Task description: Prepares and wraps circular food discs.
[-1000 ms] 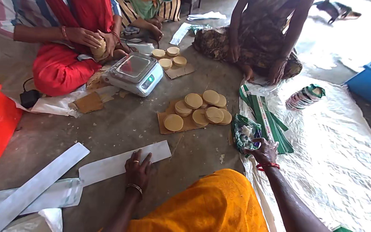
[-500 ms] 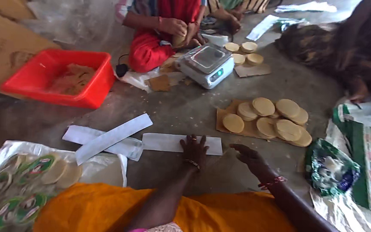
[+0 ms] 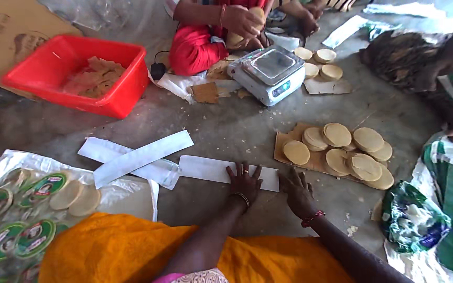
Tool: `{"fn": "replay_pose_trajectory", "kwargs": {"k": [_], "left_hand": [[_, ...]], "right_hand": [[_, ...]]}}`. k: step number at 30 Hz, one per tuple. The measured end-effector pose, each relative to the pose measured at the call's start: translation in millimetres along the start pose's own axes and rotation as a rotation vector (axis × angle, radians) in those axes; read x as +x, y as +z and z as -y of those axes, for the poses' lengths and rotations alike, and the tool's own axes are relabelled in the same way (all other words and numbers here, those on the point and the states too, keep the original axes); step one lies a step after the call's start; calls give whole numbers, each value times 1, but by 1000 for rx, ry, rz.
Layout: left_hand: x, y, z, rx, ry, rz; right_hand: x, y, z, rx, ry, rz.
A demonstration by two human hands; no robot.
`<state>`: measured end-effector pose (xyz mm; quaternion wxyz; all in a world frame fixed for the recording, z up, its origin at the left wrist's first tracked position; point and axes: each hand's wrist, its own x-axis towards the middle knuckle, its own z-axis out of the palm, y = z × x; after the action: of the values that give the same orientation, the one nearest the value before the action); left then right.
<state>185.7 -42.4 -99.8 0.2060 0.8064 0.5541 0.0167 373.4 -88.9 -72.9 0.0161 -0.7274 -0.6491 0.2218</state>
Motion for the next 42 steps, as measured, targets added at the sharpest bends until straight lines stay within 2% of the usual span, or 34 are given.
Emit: {"fn": "replay_pose_trajectory", "kwargs": {"k": [3,5,9,12,22,26,30,34,39,42], "left_hand": [[-1,-2,-3,30,103,6],[-1,-9,-6,33,184,128],[3,-11,-4,-3,212,186],[1,-7,-3,-2,222,131],[1,-5,-3,50,228,78],[4,-5,-1,42,221,98],[5,-1,0,16,218,104],[4,-7,-2,48,209,147],[4,-7,-1,15,215,138],[3,-7,0,25,227,133]], "right_hand": [[-5,-8,5,-293,-110,23],[-6,-20,10,-361,-130,37],[-11,-27,7,-75,-36,-83],[-5,-13,-7,4,-90,-121],[7,-10,-3,-76,-85,-75],[-16,-18,6,-152,-84,98],[-44,-23,9,-154,-196,220],[-27,-16,2,-161,-151,42],[6,-16,11,-146,-10,51],[12,-19,15,-180,12,65]]}}
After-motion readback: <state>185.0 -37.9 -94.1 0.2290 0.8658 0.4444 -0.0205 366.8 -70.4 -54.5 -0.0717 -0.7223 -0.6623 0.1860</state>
